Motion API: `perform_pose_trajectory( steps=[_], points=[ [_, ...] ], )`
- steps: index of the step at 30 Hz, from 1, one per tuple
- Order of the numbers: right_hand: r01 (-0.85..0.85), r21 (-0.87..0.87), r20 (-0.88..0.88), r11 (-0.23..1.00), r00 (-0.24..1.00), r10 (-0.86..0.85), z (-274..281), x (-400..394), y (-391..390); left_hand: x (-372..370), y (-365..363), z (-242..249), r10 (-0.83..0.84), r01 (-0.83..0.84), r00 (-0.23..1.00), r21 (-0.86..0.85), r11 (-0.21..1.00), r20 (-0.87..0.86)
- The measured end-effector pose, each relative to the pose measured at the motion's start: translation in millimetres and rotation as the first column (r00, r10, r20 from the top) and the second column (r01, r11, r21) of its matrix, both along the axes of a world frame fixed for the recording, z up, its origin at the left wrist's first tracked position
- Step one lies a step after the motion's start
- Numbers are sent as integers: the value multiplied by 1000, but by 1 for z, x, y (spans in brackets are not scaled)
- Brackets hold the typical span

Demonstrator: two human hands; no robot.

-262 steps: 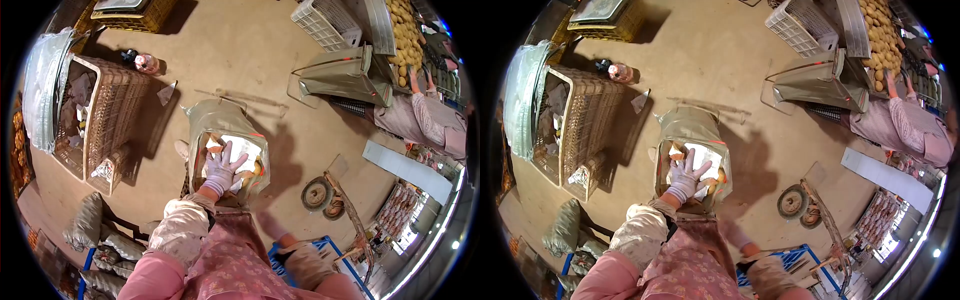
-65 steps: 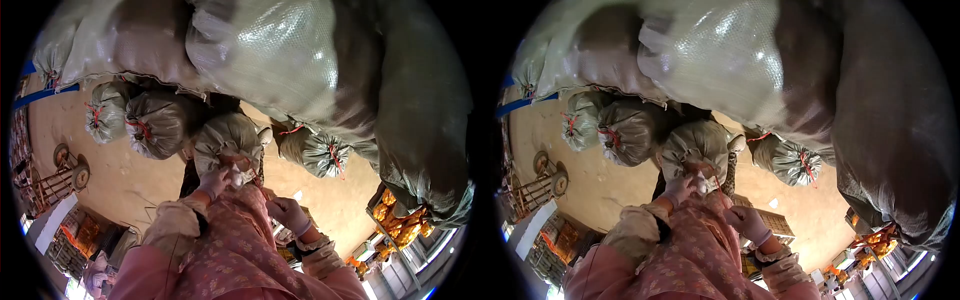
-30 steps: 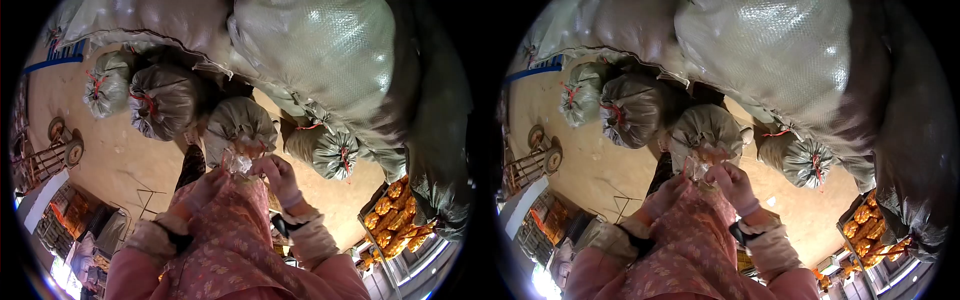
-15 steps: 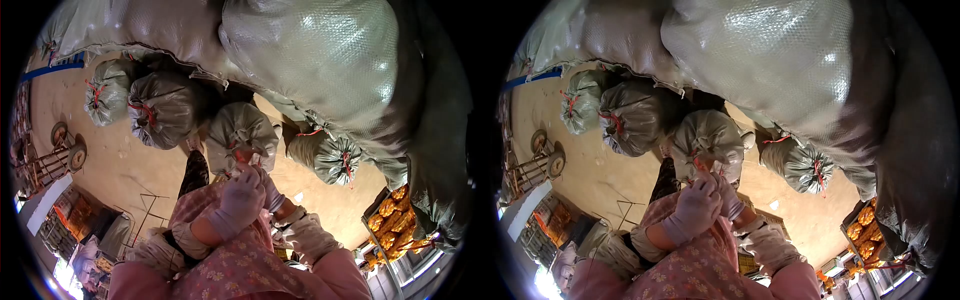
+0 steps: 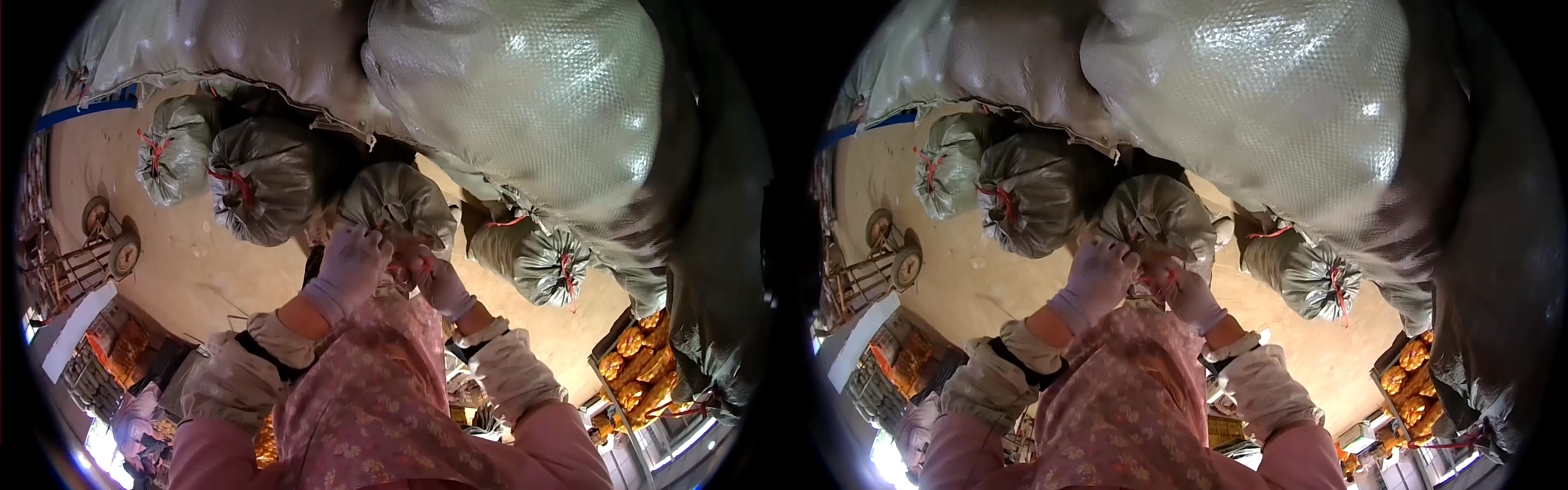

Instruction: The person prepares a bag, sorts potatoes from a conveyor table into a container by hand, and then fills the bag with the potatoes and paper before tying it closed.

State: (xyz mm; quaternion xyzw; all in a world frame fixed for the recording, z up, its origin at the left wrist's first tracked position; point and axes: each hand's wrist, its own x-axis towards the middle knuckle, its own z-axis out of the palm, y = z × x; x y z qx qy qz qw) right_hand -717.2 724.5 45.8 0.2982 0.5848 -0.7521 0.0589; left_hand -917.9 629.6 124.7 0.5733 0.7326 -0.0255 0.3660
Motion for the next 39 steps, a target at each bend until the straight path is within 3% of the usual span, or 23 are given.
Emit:
perform_pose_trajectory(
  steps=[2, 3, 5, 6, 7, 9, 10, 11, 12, 13, 14, 16, 17, 20, 21, 24, 27, 29, 31, 34, 36, 38, 39],
  points=[
    [252, -471, 139, 845, 967, -211, -7, -14, 8, 27, -16, 5, 94, -74, 988, 158, 985, -124],
    [251, -347, 197, 903, 961, -192, 3, -26, 12, 41, -24, 6, 144, -97, 972, 243, 965, -185],
    [165, -386, 202, 908, 975, -91, 26, -39, 23, 68, -34, 1, 343, -350, 935, 86, 933, 91],
    [117, -406, 197, 906, 980, -38, 31, -43, 27, 78, -41, -7, 447, -454, 870, -14, 891, 209],
    [34, -420, 56, 907, 998, -11, 19, -36, 27, 91, -53, -29, 594, -592, 719, -128, 795, 362],
    [-159, -30, 159, 987, 974, 162, 26, -22, 17, 110, -67, -62, 787, -721, 273, -423, 548, 554],
    [-269, 168, 235, 949, 945, 226, 28, -16, 14, 111, -71, -64, 778, -757, 384, -312, 573, 498],
    [-343, 520, 196, 782, 939, 282, 49, -23, 16, 97, -64, -44, 767, -777, 480, -200, 597, 425],
    [-341, 646, 150, 682, 934, 325, 52, -20, 15, 89, -62, -34, 754, -777, 564, -94, 623, 338],
    [-319, 757, 109, 570, 922, 372, 54, -17, 14, 89, -72, -53, 717, -792, 610, 229, 566, 336],
    [-274, 854, 68, 443, 902, 426, 56, -17, 14, 79, -63, -48, 707, -801, 579, 123, 586, 406],
    [-241, 819, -13, 521, 900, 437, 64, -26, 7, 47, -40, -28, 691, -781, 494, -80, 620, 528],
    [-240, 783, -48, 574, 896, 441, 62, -28, 5, 46, -44, -47, 621, -735, 338, -214, 644, 707],
    [-168, 737, -158, 655, 899, 409, 68, -32, 5, 30, -37, -62, 643, -567, 214, -443, 695, 735],
    [-149, 707, -190, 691, 901, 389, 68, -30, 5, 29, -37, -59, 656, -526, 240, -473, 707, 716],
    [-136, 639, -232, 757, 904, 358, 61, -28, 0, 42, -39, -44, 682, -619, -225, -642, 452, 696],
    [-58, 735, -184, 676, 942, 281, 58, -30, -1, 35, -43, -28, 540, -461, -684, -865, 201, 490],
    [3, 844, -125, 537, 973, 192, 15, 19, -12, 33, -47, -64, 488, -550, -729, -835, 1, 481],
    [-37, 842, -18, 538, 995, 97, -43, 68, -22, 20, -50, -122, 456, -596, -759, -778, -199, 465],
    [-16, 728, 102, 685, 991, -86, -73, 99, -44, 19, -53, -136, 548, -654, -688, -734, -184, 476],
    [200, 406, -5, 892, 976, -216, -20, 72, -31, 43, -73, -127, 527, -686, -689, -683, -251, 498],
    [471, -112, -101, 875, 871, -481, -13, 49, -35, 44, -61, -123, 445, -754, -649, -602, -263, 618],
    [337, 49, -212, 940, 923, -320, 0, 28, -23, 54, -53, -112, 395, -784, -619, -565, -257, 679]
  ],
)
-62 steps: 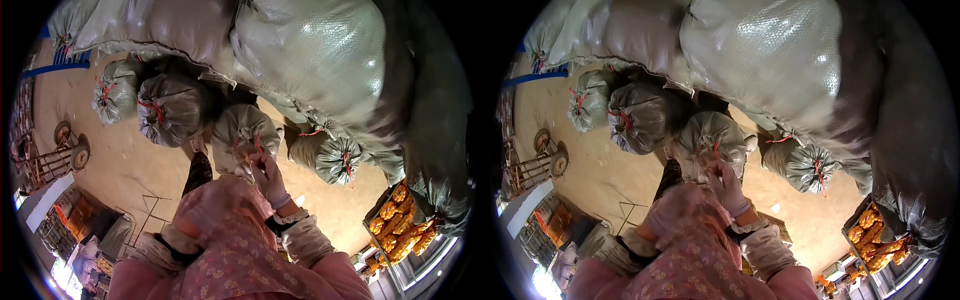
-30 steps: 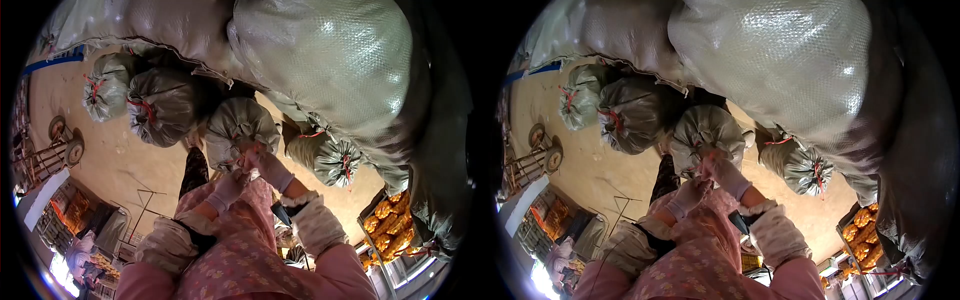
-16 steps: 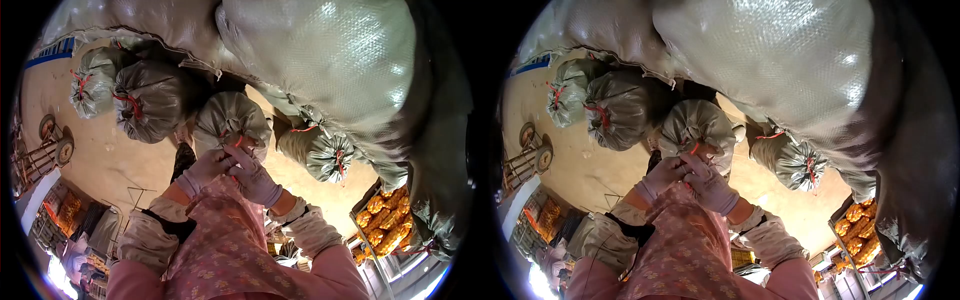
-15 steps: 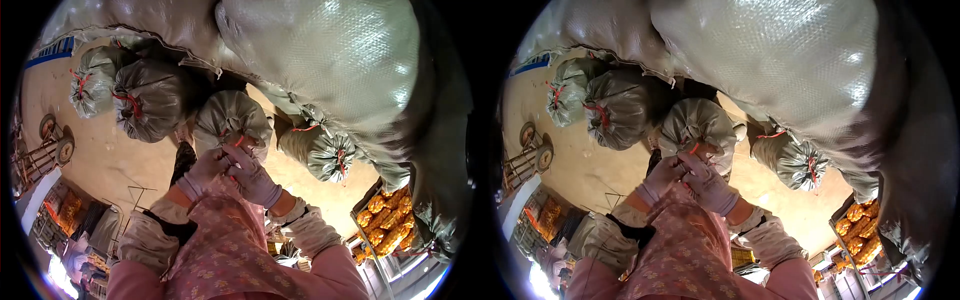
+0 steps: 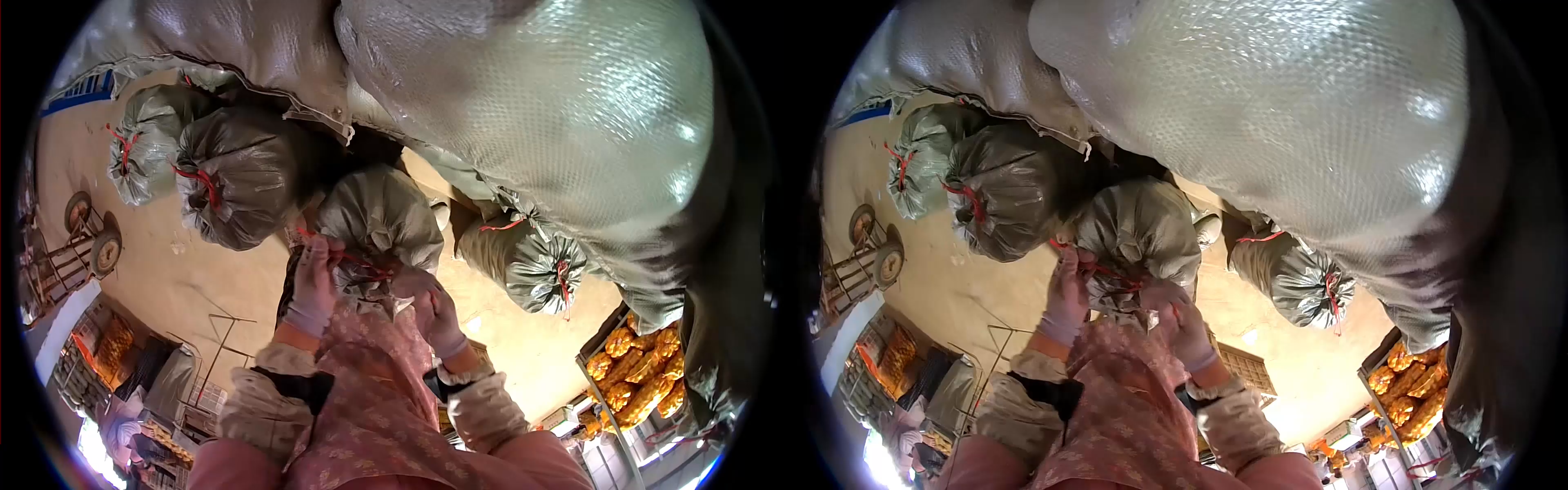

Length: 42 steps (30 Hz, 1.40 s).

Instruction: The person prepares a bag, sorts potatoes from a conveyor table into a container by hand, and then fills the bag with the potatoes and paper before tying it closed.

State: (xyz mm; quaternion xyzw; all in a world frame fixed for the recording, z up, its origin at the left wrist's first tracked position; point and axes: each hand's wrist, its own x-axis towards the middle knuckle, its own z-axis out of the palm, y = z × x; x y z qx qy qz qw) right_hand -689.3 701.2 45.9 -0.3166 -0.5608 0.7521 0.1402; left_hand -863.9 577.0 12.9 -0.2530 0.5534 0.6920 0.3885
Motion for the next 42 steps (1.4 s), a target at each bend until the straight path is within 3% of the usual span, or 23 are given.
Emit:
perform_pose_trajectory(
  steps=[1, 2, 5, 6, 9, 10, 11, 14, 15, 17, 19, 23, 24, 25, 27, 28, 29, 31, 34, 36, 38, 41, 42],
  points=[
    [-137, 192, -19, 972, 989, 144, 6, -16, 7, 9, 8, 10, 29, -26, 998, 46, 999, -60],
    [-35, 286, -84, 958, 995, 62, 3, -33, 1, 14, 18, 17, 64, -53, 996, 182, 982, -58],
    [-74, -63, 180, 995, 980, 84, 19, -32, -12, -1, 31, 69, 15, -68, 991, 410, 910, 131],
    [-113, 94, 198, 989, 976, 93, 47, -40, -13, -4, 22, 86, -77, 10, 984, 383, 923, 159],
    [-111, 107, 216, 988, 973, 85, 78, -40, -24, -4, 13, 132, -253, 239, 967, 202, 950, 44],
    [-117, -114, 244, 987, 959, 142, 81, -41, -17, -7, 10, 127, -265, 264, 964, 162, 951, -15],
    [-142, -69, 186, 987, 970, 153, 73, -34, -14, -10, 8, 122, -279, 286, 958, 117, 951, -72],
    [-175, 4, 70, 985, 982, 174, 49, -26, -5, -56, -9, 60, -178, 125, 932, 183, 975, 316],
    [27, -168, 4, 985, 1000, -27, 13, -14, -8, -69, -8, 22, -98, 57, 919, 118, 991, 381],
    [368, -507, -11, 779, 901, -433, -56, 7, -21, -86, 2, -27, 74, -70, 868, -27, 997, 490],
    [426, -493, 116, 759, 896, -428, -80, 12, -17, -86, 17, -40, 75, -55, 923, -65, 996, 379],
    [310, -164, 370, 937, 899, -233, -53, -6, -19, -81, 15, -2, 39, -49, 935, 20, 999, 353],
    [125, 153, 390, 980, 904, -176, -48, -14, -21, -78, 9, 9, -88, 27, 969, 254, 967, 231],
    [25, 285, 377, 958, 916, -136, -44, -21, -27, -71, 4, 24, -258, 254, 966, 155, 955, 5],
    [-38, 389, 303, 920, 949, -89, -41, -32, -40, -61, 16, 77, -598, 578, 716, -174, 797, -359],
    [-88, 406, 356, 910, 932, -68, -45, -33, -45, -52, 6, 80, -721, 717, 182, -411, 563, -669],
    [-140, 418, 408, 898, 912, -47, -53, -31, -50, -41, -4, 82, -582, 632, -430, -690, 352, -691],
    [-182, 364, 492, 914, 870, -23, -50, -33, -55, -5, 10, 120, -564, 906, -263, -401, 134, -783],
    [-182, 243, 538, 953, 842, 24, -38, -36, -52, 0, 27, 132, -530, 918, 2, -209, 338, -848],
    [-179, 327, 380, 928, 924, 44, -29, -33, -44, 1, 18, 106, -726, 796, -20, -451, 405, -687],
    [68, -98, 211, 993, 976, -46, -57, -27, -64, 3, 16, 75, -875, 718, 41, -595, 362, -483],
    [346, -634, 182, 692, 936, -301, -58, -41, -67, -6, 36, 40, -943, 784, 189, -536, 313, -273],
    [147, -338, 201, 930, 976, -81, -66, -30, -64, -7, 39, 30, -927, 831, 243, -433, 351, -285]
  ],
)
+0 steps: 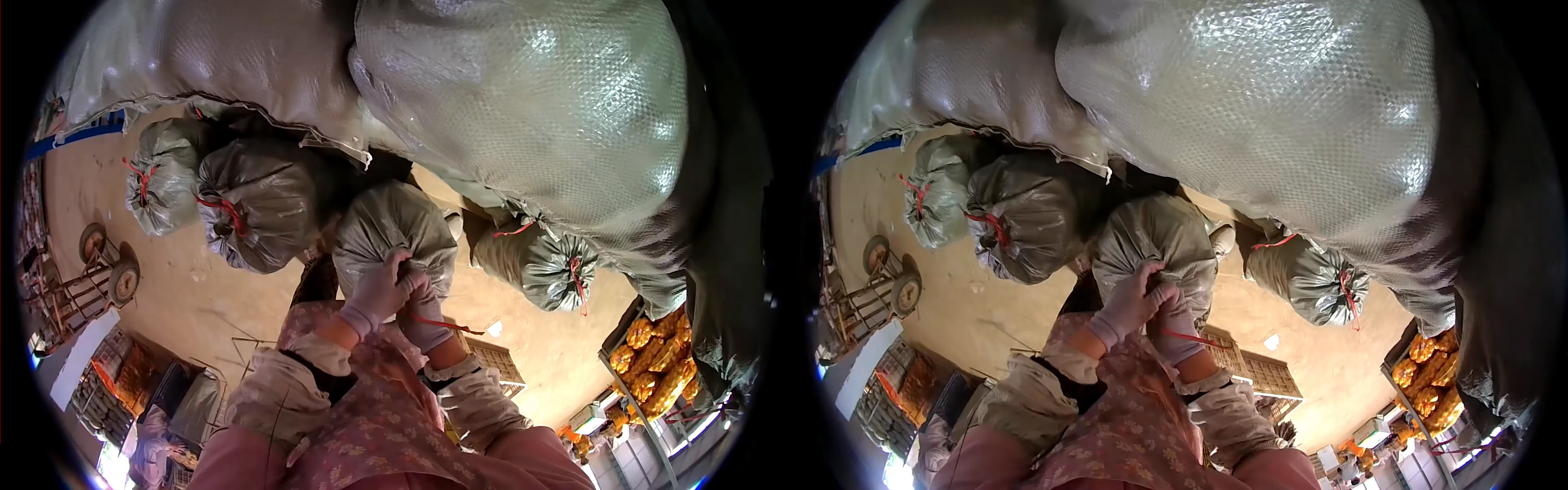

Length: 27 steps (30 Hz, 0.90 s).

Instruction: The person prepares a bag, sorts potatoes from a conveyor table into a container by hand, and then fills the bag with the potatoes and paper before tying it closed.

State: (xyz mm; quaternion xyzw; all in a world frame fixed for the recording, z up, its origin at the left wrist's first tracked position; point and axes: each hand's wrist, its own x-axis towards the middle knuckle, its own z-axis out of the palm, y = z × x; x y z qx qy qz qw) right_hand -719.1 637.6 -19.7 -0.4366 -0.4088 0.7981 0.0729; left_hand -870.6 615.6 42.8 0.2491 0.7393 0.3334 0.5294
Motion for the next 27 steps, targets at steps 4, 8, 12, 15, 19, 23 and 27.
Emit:
perform_pose_trajectory(
  steps=[4, 8, 12, 15, 19, 23, 27],
  points=[
    [-249, 694, 185, 676, 968, 167, 29, 7, 16, 6, -17, -54, 93, -140, 958, 161, 977, 271],
    [-398, 297, 252, 868, 909, 331, 37, 18, 48, -3, -33, -41, -18, -23, 974, 180, 983, 225],
    [-73, 101, 218, 992, 975, 49, 30, 11, 55, 6, -37, -33, -138, 173, 980, 267, 948, -145],
    [28, -62, 359, 998, 933, -4, 43, 1, 57, 7, -46, -20, -213, 373, 876, 327, 868, -433],
    [-39, 130, 511, 991, 859, -33, 33, 0, 46, 15, -59, -25, -333, 543, 737, 220, 810, -588],
    [-163, 349, 512, 923, 858, -42, 62, -15, 47, 7, -47, -12, -427, 596, 674, 103, 796, -603],
    [-227, 555, 304, 800, 951, 59, 81, -9, 37, 8, -43, -21, -467, 599, 697, 84, 796, -544]
  ],
)
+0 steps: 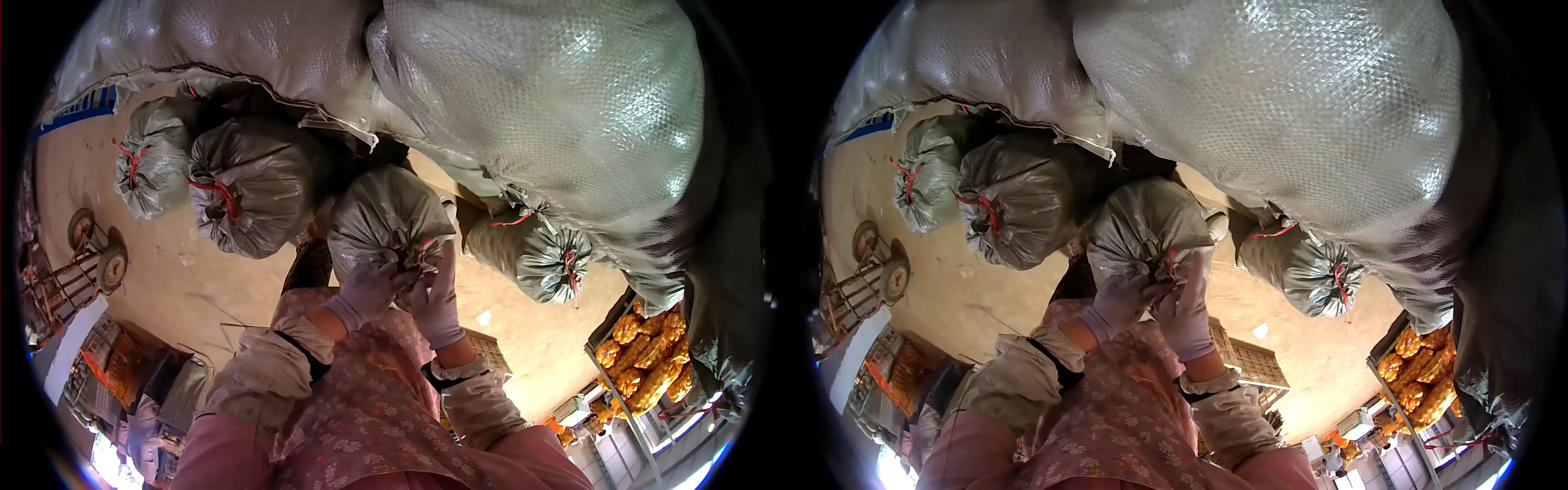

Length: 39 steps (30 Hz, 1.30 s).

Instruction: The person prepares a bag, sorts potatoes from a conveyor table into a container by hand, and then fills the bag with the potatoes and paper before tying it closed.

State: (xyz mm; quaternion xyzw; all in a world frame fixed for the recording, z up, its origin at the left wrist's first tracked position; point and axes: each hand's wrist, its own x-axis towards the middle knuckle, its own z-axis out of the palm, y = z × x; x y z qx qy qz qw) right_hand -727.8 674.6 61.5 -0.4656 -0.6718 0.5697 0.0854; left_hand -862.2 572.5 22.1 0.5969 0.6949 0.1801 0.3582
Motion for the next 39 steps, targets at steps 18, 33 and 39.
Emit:
perform_pose_trajectory(
  steps=[18, 33, 39],
  points=[
    [-228, 444, 135, 867, 973, 187, -35, 17, 1, -28, 37, -25, 434, 40, 601, -568, 822, 671],
    [-168, 572, 130, 803, 985, 114, -36, 1, -12, -32, 39, -49, 625, 124, 257, -666, 735, 737],
    [-355, 582, 251, 732, 934, 253, -33, 10, 10, -22, 38, -45, 715, 11, 147, -724, 690, 684]
  ],
)
